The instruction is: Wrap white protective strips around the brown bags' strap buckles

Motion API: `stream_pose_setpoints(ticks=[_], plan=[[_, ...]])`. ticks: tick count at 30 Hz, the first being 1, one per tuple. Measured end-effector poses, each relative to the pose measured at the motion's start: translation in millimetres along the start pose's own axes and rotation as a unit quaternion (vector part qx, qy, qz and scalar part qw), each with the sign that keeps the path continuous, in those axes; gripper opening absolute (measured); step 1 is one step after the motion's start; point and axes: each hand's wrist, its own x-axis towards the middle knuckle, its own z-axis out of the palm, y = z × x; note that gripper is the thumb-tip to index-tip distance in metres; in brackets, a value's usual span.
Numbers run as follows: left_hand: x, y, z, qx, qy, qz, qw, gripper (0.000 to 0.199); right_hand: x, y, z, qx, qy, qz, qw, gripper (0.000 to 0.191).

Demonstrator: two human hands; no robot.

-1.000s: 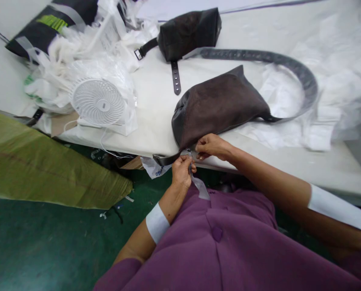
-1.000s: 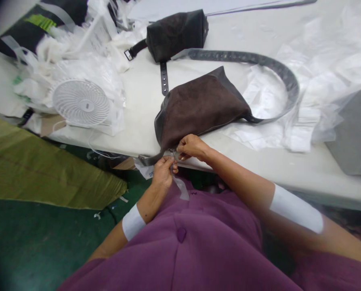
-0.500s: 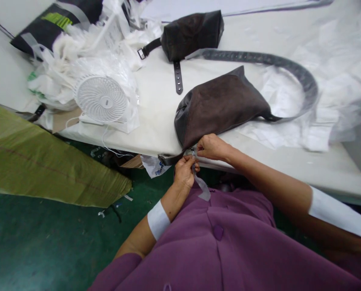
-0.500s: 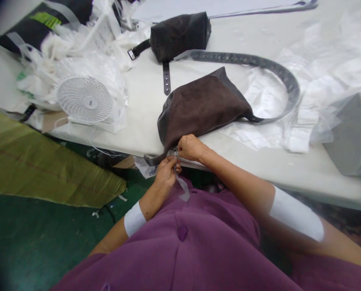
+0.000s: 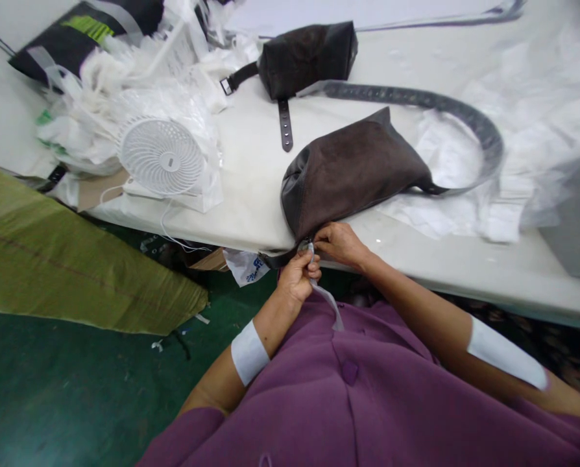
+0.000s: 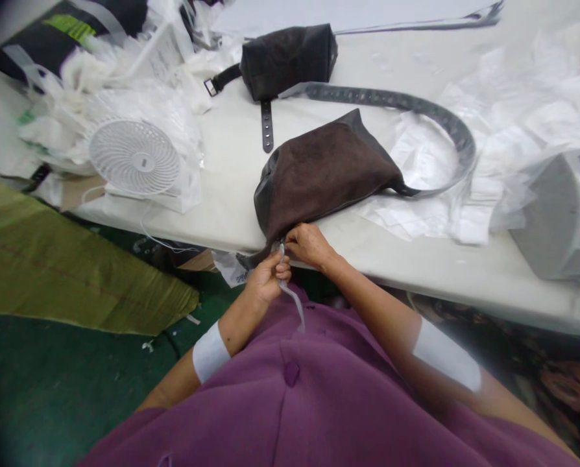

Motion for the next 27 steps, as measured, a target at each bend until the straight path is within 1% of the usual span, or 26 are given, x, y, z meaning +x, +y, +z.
stream_pose_setpoints(ticks=[3, 6, 8, 11, 15, 16, 18, 21, 23, 24, 25, 27], plan=[[-2, 2, 0.1, -0.017, 0.003, -0.023, 1.0, 0.013, 0, -1, 0, 0.018, 0.0, 0.031, 0.999, 0.018], [-5, 3, 0.3, -0.02, -0.009, -0.033, 0.999, 0.013, 1, -2, 0, 0.042, 0.009, 0.05, 0.998, 0.014], [-7, 5, 0.2, -0.015, -0.018, -0.031, 0.999, 0.014, 1, -3, 1, 0.057, 0.026, 0.063, 0.996, 0.014], [-7, 8, -0.3, 0.0, -0.018, -0.032, 0.999, 0.013, 2, -7, 4, 0.051, 0.053, 0.08, 0.994, 0.011], [-7, 12, -1.4, 0.006, -0.022, -0.035, 0.999, 0.014, 5, -11, 13, 0.047, 0.083, 0.056, 0.994, 0.009], [-7, 13, -1.4, 0.002, -0.024, -0.033, 0.999, 0.014, 5, -11, 16, 0.06, 0.093, 0.058, 0.992, 0.008], [-9, 16, -0.9, -0.013, -0.026, -0.033, 0.999, 0.012, 7, -10, 22, 0.114, 0.118, 0.084, 0.983, 0.006], [-13, 21, 1.1, -0.049, -0.035, -0.05, 0.997, 0.007, 8, -9, 34, 0.229, 0.149, 0.123, 0.954, 0.003], [-17, 23, 2.8, -0.081, -0.044, -0.061, 0.994, 0.012, 9, -13, 41, 0.324, 0.159, 0.128, 0.924, 0.006], [-19, 23, 3.9, -0.094, -0.046, -0.064, 0.992, 0.015, 10, -16, 45, 0.383, 0.162, 0.136, 0.899, 0.009], [-21, 24, 5.0, -0.103, -0.046, -0.065, 0.991, 0.018, 11, -21, 47, 0.448, 0.167, 0.153, 0.865, 0.013], [-25, 24, 7.4, -0.106, -0.042, -0.063, 0.991, 0.019, 14, -29, 51, 0.565, 0.174, 0.202, 0.781, 0.022]])
